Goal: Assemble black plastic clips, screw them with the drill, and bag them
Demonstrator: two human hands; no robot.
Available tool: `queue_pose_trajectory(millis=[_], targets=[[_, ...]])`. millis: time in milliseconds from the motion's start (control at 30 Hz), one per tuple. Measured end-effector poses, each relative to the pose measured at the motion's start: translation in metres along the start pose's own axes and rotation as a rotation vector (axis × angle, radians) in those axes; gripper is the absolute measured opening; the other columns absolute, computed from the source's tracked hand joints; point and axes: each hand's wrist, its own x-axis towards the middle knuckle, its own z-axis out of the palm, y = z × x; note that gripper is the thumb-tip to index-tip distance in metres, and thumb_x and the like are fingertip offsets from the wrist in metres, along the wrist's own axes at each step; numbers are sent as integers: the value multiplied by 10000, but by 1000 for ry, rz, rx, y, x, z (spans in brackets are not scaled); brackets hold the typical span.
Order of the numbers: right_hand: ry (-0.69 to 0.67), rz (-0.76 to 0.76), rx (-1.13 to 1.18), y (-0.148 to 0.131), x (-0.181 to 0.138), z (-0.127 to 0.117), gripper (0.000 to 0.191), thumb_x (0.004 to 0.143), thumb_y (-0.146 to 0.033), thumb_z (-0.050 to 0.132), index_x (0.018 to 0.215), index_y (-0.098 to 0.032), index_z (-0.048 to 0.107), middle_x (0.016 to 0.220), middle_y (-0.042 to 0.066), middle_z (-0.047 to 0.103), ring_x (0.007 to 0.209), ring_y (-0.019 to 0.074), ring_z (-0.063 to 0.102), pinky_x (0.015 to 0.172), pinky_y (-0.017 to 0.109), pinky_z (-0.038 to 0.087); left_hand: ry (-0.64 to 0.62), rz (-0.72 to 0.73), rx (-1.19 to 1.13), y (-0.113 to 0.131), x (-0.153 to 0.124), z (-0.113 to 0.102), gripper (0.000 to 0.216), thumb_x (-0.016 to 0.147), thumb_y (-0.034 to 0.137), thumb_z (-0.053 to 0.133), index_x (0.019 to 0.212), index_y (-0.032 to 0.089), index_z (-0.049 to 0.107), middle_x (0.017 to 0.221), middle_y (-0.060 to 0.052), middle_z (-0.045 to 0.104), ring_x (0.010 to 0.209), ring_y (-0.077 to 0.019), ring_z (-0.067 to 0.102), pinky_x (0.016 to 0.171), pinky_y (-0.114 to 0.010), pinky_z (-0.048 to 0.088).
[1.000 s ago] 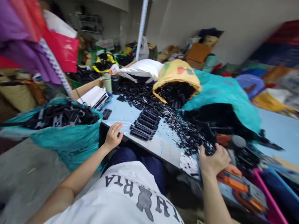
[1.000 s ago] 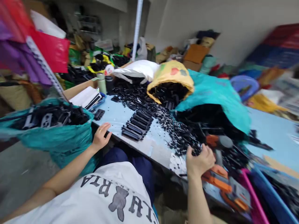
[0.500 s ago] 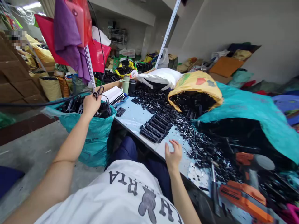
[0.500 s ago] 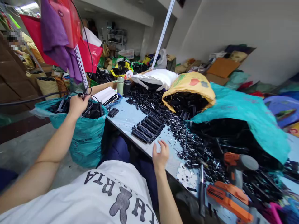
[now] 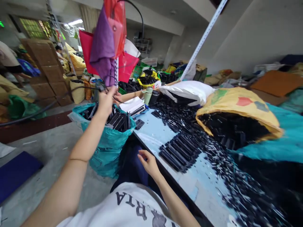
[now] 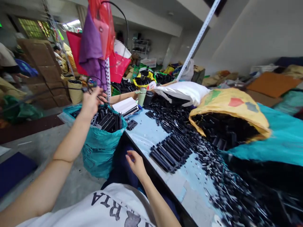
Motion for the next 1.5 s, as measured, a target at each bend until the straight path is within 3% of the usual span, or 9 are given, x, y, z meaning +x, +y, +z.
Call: queue_pose_trajectory(millis=[200, 367, 467, 700, 900, 1033, 1133, 1367, 1500], targets=[[-63, 52, 165, 1, 8, 3, 298, 818, -402, 545, 1000, -183, 633, 865, 68, 667, 764, 202, 625, 698, 305, 498, -480, -98, -96, -18, -68, 44, 465, 680, 449, 710, 988, 132, 567, 750, -43, 655, 541, -131, 634, 439, -200, 473], [-72, 205, 351, 23, -12, 3, 354, 762, -460, 601, 966, -173, 636, 875, 83, 672, 796, 230, 639, 728, 336, 516, -791, -113, -183, -21, -88, 38, 587, 621, 278, 794, 1144, 185, 544, 997, -101, 636, 787, -197, 663, 659, -298, 536], [-52, 289, 483, 38, -24, 7, 380, 726, -480, 635, 947, -170, 635, 863, 79, 669, 768, 223, 641, 708, 338, 528, -855, -101, -179, -23, -96, 31, 605, 646, 215, 779, 1198, 202, 533, 1064, -127, 625, 898, -220, 642, 737, -319, 515], [-70, 362, 621, 42, -64, 70, 394, 688, -517, 656, 879, -173, 655, 778, 66, 669, 698, 210, 631, 663, 331, 529, -735, -212, -136, -28, -144, 8, 784, 680, 245, 751, 1357, 288, 359, 1159, -132, 584, 916, -201, 631, 754, -314, 492], [-147, 384, 704, 6, -104, 136, 432, 642, -544, 683, 866, -176, 656, 740, 49, 664, 665, 203, 633, 620, 323, 537, -530, -182, -62, 6, -175, -80, 861, 687, 260, 729, 1398, 354, 254, 1297, -127, 504, 997, -216, 610, 802, -337, 487], [-132, 325, 633, -14, -101, 133, 446, 642, -517, 693, 911, -163, 647, 765, 52, 660, 657, 190, 626, 619, 319, 538, -350, -106, -4, 33, -182, -149, 852, 673, 246, 719, 1399, 308, 278, 1300, -119, 514, 1035, -235, 596, 839, -358, 485], [-72, 305, 556, -22, -95, 119, 439, 641, -496, 698, 918, -159, 644, 766, 51, 652, 643, 185, 619, 622, 322, 538, -219, -99, 11, 41, -184, -183, 756, 694, 269, 668, 1375, 238, 341, 1245, -137, 562, 1037, -257, 598, 827, -378, 494], [36, 380, 554, -22, -114, 118, 435, 591, -499, 724, 868, -170, 657, 787, 64, 663, 704, 225, 640, 614, 331, 547, -88, -114, 30, 17, -156, -208, 578, 678, 283, 622, 1236, 178, 511, 1185, -132, 611, 1005, -251, 623, 824, -379, 502], [57, 432, 530, -12, -101, 110, 452, 565, -506, 738, 863, -174, 667, 774, 60, 670, 678, 221, 640, 608, 330, 544, 215, -183, 341, -21, -99, -219, 396, 739, 310, 556, 1105, 160, 584, 1111, -112, 648, 988, -220, 629, 812, -353, 508]])
